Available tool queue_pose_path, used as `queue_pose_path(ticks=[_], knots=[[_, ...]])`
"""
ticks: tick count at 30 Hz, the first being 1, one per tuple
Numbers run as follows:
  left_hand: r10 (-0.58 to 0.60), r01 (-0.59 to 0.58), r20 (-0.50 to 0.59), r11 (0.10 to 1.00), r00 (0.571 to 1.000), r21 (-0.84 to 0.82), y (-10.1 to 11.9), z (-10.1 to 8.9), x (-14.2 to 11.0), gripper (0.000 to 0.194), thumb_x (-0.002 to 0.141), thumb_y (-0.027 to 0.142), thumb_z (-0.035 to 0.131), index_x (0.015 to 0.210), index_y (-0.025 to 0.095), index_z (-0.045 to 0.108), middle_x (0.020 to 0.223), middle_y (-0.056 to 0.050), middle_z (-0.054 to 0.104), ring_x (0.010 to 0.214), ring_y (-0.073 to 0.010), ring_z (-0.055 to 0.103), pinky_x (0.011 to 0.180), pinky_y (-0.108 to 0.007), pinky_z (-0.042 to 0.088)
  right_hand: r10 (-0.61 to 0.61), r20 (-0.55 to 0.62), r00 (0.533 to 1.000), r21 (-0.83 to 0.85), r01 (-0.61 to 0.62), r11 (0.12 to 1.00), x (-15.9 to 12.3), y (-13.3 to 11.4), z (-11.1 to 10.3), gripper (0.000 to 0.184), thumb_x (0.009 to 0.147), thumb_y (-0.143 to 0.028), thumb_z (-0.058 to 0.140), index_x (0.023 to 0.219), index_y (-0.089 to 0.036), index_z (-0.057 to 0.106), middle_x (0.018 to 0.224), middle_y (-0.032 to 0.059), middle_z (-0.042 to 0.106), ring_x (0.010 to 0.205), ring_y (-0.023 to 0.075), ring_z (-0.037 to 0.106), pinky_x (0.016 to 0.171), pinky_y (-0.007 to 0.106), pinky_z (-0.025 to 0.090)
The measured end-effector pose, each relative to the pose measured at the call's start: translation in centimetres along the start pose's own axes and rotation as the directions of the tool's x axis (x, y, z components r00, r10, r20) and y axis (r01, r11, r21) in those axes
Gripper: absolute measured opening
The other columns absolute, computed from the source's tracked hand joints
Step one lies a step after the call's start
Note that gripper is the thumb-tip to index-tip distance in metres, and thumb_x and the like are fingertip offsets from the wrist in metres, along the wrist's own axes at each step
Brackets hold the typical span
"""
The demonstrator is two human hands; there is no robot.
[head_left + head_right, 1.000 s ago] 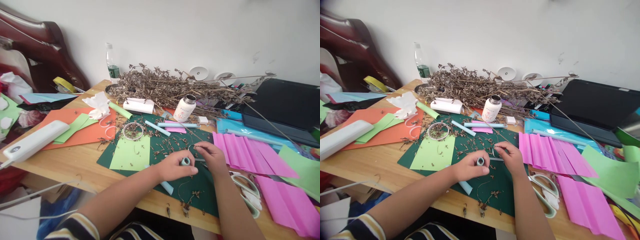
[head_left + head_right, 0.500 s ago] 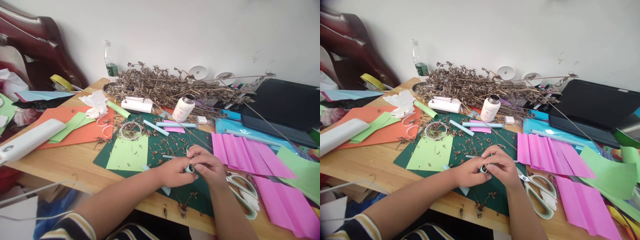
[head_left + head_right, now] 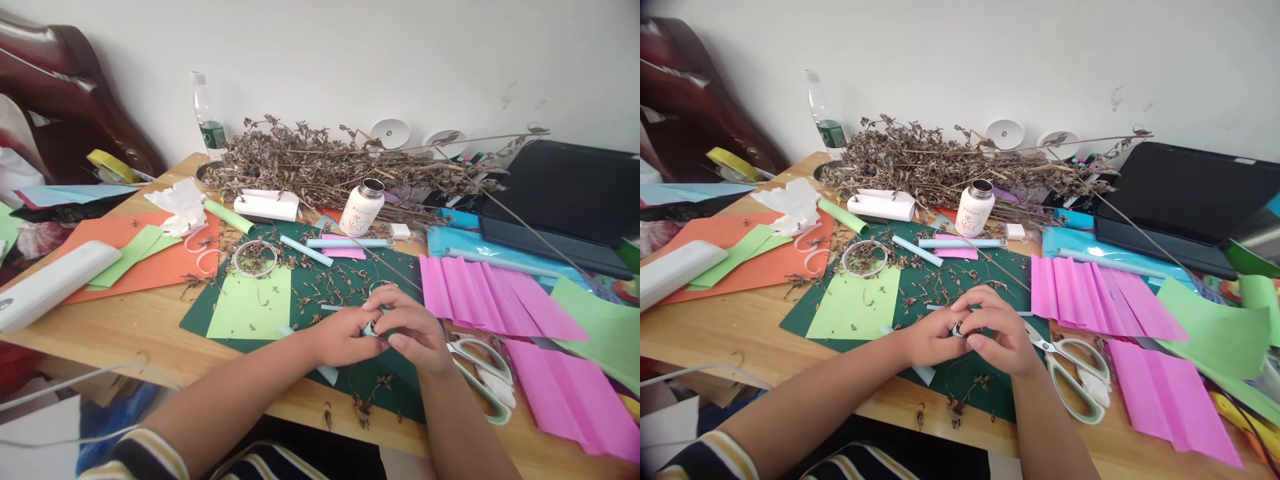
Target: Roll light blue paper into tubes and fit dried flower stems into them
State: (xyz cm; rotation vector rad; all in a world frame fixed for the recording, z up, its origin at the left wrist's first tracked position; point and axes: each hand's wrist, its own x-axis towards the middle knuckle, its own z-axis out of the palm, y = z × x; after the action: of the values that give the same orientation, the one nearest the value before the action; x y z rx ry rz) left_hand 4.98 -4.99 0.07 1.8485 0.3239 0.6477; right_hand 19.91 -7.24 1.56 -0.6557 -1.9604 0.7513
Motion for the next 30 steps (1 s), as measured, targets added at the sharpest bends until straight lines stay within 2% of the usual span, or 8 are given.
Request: queue_pose_path(ticks=[6, 11, 13, 19, 26, 30], knots=[[0.035, -0.035, 0.007, 0.999, 0.999, -0.014, 0.02, 0.03, -0.03, 0.011, 0.071, 0.015, 0.042, 0.061, 0.016, 0.037, 0.061, 0.004, 0.037, 0.059, -0.008, 0.038, 0.056, -0.02, 0.034, -0.093, 0.016, 0.996, -0.146, 0.094, 0.985, -0.19, -0.18, -0.03, 0.02, 0.077, -0.03, 0.04, 0.081, -0.021, 0.057, 0.098, 0.0067, 0.052, 0.087, 0.0227, 0.045, 0.077, 0.044, 0.034], [-0.028, 0.028, -0.043, 1.0, 0.999, -0.009, -0.12, 0.09, -0.16, 0.013, 0.072, 0.022, 0.045, 0.065, 0.017, 0.037, 0.059, 0.004, 0.039, 0.054, -0.0072, 0.037, 0.052, -0.02, 0.032, -0.089, -0.2, 0.976, -0.061, 0.079, 0.995, -0.75, -0.03, 0.0, 0.023, 0.076, -0.034, 0.041, 0.087, -0.023, 0.057, 0.096, 0.006, 0.054, 0.086, 0.0235, 0.047, 0.079, 0.045, 0.034], [-0.044, 0.044, -0.05, 0.999, 0.998, -0.005, -0.2, 0.1, -0.23, 0.012, 0.072, 0.023, 0.046, 0.066, 0.017, 0.038, 0.06, 0.004, 0.041, 0.054, -0.0072, 0.038, 0.052, -0.019, 0.032, -0.065, -0.23, 0.971, -0.092, 0.045, 0.995, -0.86, -0.04, -0.26, 0.021, 0.076, -0.031, 0.041, 0.087, -0.022, 0.058, 0.095, 0.0061, 0.055, 0.087, 0.0237, 0.047, 0.081, 0.045, 0.033], [-0.073, 0.075, -0.035, 0.995, 0.997, 0.062, -0.28, 0.06, -0.34, 0.012, 0.072, 0.022, 0.044, 0.065, 0.017, 0.037, 0.059, 0.004, 0.04, 0.054, -0.0073, 0.038, 0.052, -0.019, 0.032, -0.031, -0.125, 0.992, -0.185, 0.007, 0.983, -0.63, -0.14, -0.67, 0.024, 0.079, -0.029, 0.038, 0.087, -0.023, 0.06, 0.098, 0.0061, 0.054, 0.091, 0.0233, 0.046, 0.083, 0.044, 0.033], [-0.044, 0.049, -0.053, 0.995, 0.998, 0.09, -0.28, 0.06, -0.12, 0.01, 0.072, 0.021, 0.043, 0.065, 0.017, 0.036, 0.062, 0.004, 0.041, 0.058, -0.008, 0.04, 0.055, -0.019, 0.035, -0.085, -0.022, 0.996, -0.233, 0.077, 0.969, -0.17, -0.46, -0.39, 0.023, 0.078, -0.03, 0.039, 0.085, -0.022, 0.058, 0.096, 0.0066, 0.052, 0.087, 0.0228, 0.046, 0.077, 0.044, 0.035], [-0.07, 0.071, -0.018, 0.989, 0.997, 0.129, -0.14, -0.02, -0.12, 0.005, 0.072, 0.017, 0.043, 0.067, 0.016, 0.04, 0.064, 0.003, 0.043, 0.062, -0.0086, 0.042, 0.057, -0.019, 0.037, -0.114, -0.003, 0.994, -0.307, 0.107, 0.946, 0.01, -0.85, -0.33, 0.022, 0.077, -0.03, 0.039, 0.085, -0.022, 0.057, 0.097, 0.0073, 0.053, 0.088, 0.0233, 0.046, 0.076, 0.044, 0.037]])
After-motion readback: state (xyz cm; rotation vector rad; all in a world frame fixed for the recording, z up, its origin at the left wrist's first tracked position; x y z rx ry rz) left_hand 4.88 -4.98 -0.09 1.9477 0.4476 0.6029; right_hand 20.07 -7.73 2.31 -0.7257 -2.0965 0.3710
